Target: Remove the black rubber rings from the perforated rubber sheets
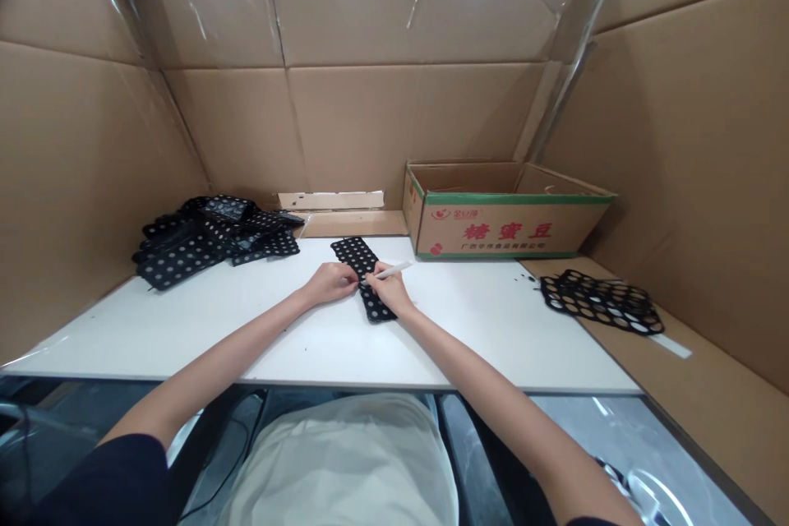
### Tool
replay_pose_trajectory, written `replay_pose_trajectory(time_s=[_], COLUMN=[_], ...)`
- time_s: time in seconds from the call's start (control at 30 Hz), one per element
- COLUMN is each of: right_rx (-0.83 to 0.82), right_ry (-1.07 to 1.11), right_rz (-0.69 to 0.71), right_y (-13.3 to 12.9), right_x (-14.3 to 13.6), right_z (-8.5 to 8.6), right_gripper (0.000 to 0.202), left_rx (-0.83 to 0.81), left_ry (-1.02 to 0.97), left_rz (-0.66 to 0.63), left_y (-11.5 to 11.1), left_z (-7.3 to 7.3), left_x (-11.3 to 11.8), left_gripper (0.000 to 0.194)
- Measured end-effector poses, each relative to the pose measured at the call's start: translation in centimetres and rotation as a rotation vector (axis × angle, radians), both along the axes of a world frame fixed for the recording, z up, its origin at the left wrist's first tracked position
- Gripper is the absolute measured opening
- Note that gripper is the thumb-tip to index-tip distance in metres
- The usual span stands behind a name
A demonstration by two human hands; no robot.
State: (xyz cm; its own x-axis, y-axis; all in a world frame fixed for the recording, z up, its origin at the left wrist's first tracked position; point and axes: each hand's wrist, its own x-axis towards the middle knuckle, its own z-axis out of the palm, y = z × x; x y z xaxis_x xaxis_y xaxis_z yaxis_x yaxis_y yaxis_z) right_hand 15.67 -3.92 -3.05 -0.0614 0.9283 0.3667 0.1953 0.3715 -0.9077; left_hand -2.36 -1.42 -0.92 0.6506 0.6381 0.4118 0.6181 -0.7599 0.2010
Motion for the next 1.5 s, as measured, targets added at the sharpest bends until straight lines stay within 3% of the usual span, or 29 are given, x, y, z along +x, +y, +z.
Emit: replay_pose_trajectory(time_s=[0.3, 0.7, 0.87, 1.03, 1.27, 1.5], right_rx=[0.022, -0.110, -0.023, 0.061, -0.086, -0.055], right_ry=[-0.030, -0.068, -0.183, -0.315, -0.030, -0.011], right_rz=[0.060, 0.208, 0.191, 0.244, 0.171, 0.099], right_y=[0.3, 0.5, 0.7, 0.4, -0.4, -0.5], right_x=[0.1, 1.4, 1.6, 2.1, 2.2, 2.0], right_z=[-0.2, 0.6, 0.7, 2.0, 3.1, 3.1], right_gripper=[0.028, 0.022, 0.016, 0.010, 0.018, 0.024], left_rx=[-0.070, -0.087, -0.100, -0.103, -0.005, 0.117], left_ry=[-0.021, -0.035, -0.040, -0.038, 0.057, 0.095], left_rz=[-0.003, 0.001, -0.001, -0.015, -0.073, -0.136], left_y=[0.0, 0.1, 0.2, 0.4, -0.1, -0.5], left_z=[0.4, 0.3, 0.3, 0.3, 0.7, 1.0], left_x=[0.2, 0.1, 0.1, -0.1, -0.2, 0.0], left_gripper=[0.015, 0.015, 0.016, 0.015, 0.011, 0.012])
